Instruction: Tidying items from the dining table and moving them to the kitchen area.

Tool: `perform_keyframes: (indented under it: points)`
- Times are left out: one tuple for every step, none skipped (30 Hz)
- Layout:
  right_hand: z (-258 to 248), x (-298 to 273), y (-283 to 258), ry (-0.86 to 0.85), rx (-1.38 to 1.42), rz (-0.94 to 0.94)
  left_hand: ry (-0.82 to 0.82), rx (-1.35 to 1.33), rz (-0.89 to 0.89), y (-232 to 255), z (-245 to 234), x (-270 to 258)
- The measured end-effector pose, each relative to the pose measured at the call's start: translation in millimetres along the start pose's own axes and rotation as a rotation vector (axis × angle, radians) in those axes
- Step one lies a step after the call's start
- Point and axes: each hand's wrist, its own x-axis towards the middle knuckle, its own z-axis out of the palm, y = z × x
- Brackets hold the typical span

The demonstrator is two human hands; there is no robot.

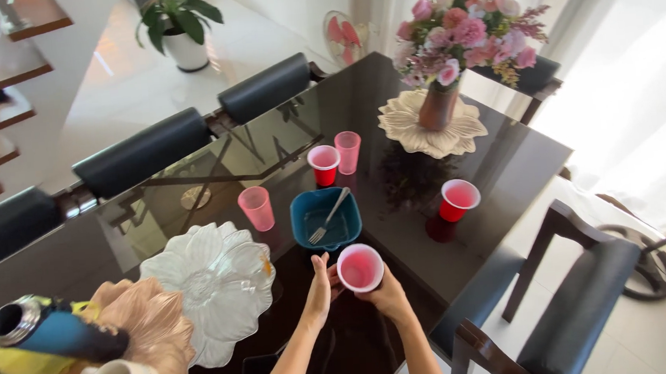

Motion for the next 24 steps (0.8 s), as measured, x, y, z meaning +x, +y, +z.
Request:
perform_keyframes:
  points:
    - [7.2, -0.6, -13.7, -0.018, 0.0, -0.005, 0.016, -0.006, 0.006, 6.8, -8.9, -2.6]
    - [15.3, -0.9, -28.8, -0.061, 0.076, -0.052, 0.024, -0.028, 0.05, 15.2, -18.7, -5.9]
    - [24.1, -2.3, -43.9, -0.106, 0.154, -0.098, 0.033, -0.05, 0.094, 23.3, -29.2, -10.2]
    - [34.9, -0.8, -49.6, -0.131, 0.154, -0.099, 0.056, -0.058, 0.099, 32.5, -39.8, -22.8]
    - [46.6, -0.1, -55.4, -0.15, 0.18, -0.14, 0.05, -0.042, 0.16, 41.4, -50.9, -36.2]
    - [59.8, -0.3, -62.3, -0.174, 0.206, -0.179, 0.049, -0.027, 0.222, 50.6, -62.9, -52.0]
    - [73.5, -4.0, -70.2, -0.205, 0.208, -0.18, 0.079, -0.035, 0.228, 53.9, -77.1, -65.3]
    - [88.9, -6.5, -77.8, -0.198, 0.162, -0.192, 0.101, -0.018, 0.291, 57.1, -92.8, -78.1]
    - [104.9, -10.0, -85.5, -0.191, 0.117, -0.206, 0.124, 0.001, 0.354, 59.9, -108.7, -91.9]
    - [120.5, -18.4, -99.4, -0.227, 0.119, -0.21, 0.159, -0.006, 0.362, 63.8, -123.3, -109.0]
    - [136.4, -27.6, -113.3, -0.216, -0.027, -0.226, 0.198, 0.001, 0.418, 67.5, -138.1, -127.0]
    - [153.3, -37.8, -126.4, -0.205, -0.173, -0.245, 0.24, 0.01, 0.472, 69.7, -153.5, -146.0]
    - [172.5, -48.3, -134.7, -0.242, -0.171, -0.254, 0.277, 0.003, 0.478, 75.6, -166.1, -172.7]
    - [191.9, -59.8, -143.8, -0.33, -0.084, -0.305, 0.313, 0.011, 0.523, 81.8, -178.1, -200.4]
    - [211.1, -72.4, -152.8, -0.418, 0.005, -0.353, 0.349, 0.021, 0.568, 87.6, -189.2, -228.7]
    - [229.6, -86.4, -160.0, -0.456, 0.009, -0.358, 0.387, 0.016, 0.573, 83.7, -203.4, -250.5]
    - [247.7, -101.3, -167.2, -0.493, -0.034, -0.37, 0.43, 0.022, 0.603, 79.5, -216.8, -272.7]
    - [266.4, -117.3, -175.4, -0.528, -0.074, -0.382, 0.473, 0.032, 0.632, 76.4, -230.4, -296.5]
    - [284.9, -134.9, -180.6, -0.566, -0.067, -0.389, 0.512, 0.031, 0.636, 73.9, -240.6, -322.1]
    - [304.1, -154.4, -184.0, -0.597, -0.059, -0.411, 0.559, 0.027, 0.658, 69.8, -251.3, -348.6]
    - [322.9, -174.5, -187.0, -0.627, -0.05, -0.434, 0.606, 0.025, 0.679, 65.1, -261.3, -375.3]
    - [340.9, -197.0, -191.5, -0.663, -0.04, -0.436, 0.644, 0.027, 0.679, 56.8, -274.1, -399.0]
    - [358.5, -220.2, -195.8, -0.712, 0.01, -0.433, 0.69, 0.019, 0.702, 48.2, -286.6, -423.3]
    - [373.6, -244.8, -198.5, -0.761, 0.056, -0.424, 0.736, 0.007, 0.723, 37.0, -297.0, -447.8]
